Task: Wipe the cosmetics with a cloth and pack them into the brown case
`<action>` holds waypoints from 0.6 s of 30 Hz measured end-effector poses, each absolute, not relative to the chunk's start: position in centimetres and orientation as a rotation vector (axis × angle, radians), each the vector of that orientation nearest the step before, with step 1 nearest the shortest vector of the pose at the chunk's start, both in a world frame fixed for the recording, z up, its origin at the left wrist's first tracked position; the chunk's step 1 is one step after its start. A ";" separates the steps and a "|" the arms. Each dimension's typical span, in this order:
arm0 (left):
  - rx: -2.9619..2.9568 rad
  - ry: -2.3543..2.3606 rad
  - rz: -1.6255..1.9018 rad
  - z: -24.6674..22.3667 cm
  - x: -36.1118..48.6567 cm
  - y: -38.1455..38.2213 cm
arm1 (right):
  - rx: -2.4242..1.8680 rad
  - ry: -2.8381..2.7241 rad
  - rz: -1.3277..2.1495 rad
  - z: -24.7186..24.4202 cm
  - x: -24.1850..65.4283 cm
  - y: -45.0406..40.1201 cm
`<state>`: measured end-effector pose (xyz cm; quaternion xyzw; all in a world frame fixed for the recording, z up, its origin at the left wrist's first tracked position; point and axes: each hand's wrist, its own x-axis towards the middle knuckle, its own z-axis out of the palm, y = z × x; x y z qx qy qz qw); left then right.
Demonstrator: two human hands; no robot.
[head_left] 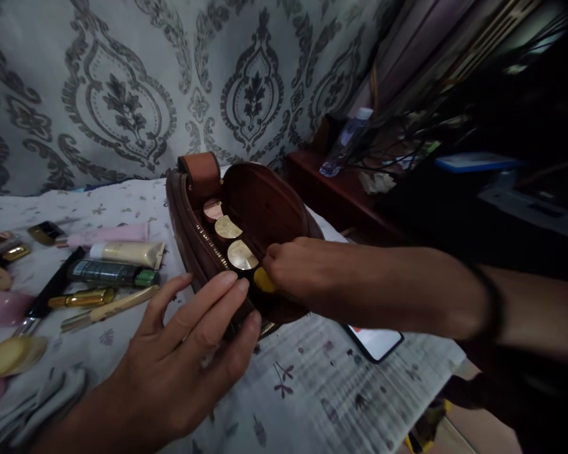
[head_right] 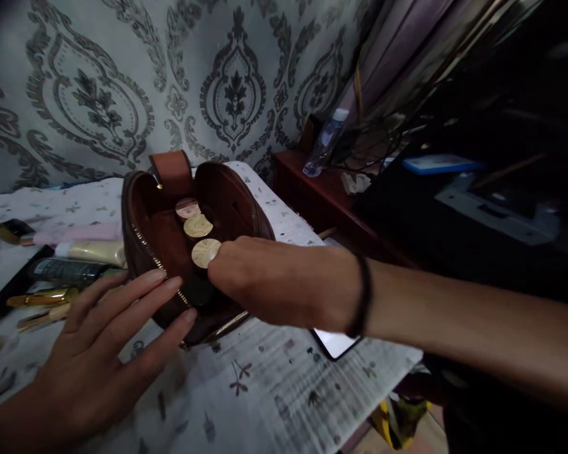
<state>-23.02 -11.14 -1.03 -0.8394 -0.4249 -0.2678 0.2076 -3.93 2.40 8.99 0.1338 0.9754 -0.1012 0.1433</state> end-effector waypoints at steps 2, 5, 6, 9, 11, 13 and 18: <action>-2.325 -1.180 -0.757 -1.0 -23.0 -11.1 | 0.418 2.706 -0.201 8.7 -5.5 2.5; -2.312 -1.173 -0.777 -1.0 -22.9 -11.2 | 0.498 2.601 -0.156 7.9 -6.7 2.7; -2.311 -1.173 -0.783 -1.0 -22.8 -11.2 | 0.524 2.591 -0.164 7.7 -6.8 2.7; -2.310 -1.167 -0.799 -0.9 -22.8 -11.2 | 0.566 2.630 -0.219 6.6 -6.3 2.7; -2.313 -1.154 -0.813 -0.8 -22.8 -11.2 | 0.555 2.699 -0.263 5.9 -5.8 2.8; -2.318 -1.140 -0.817 -0.8 -22.8 -11.1 | 0.539 2.745 -0.309 5.4 -5.5 3.1; -2.336 -1.118 -0.800 -0.9 -23.1 -11.0 | 0.615 2.709 -0.394 5.4 -5.9 3.4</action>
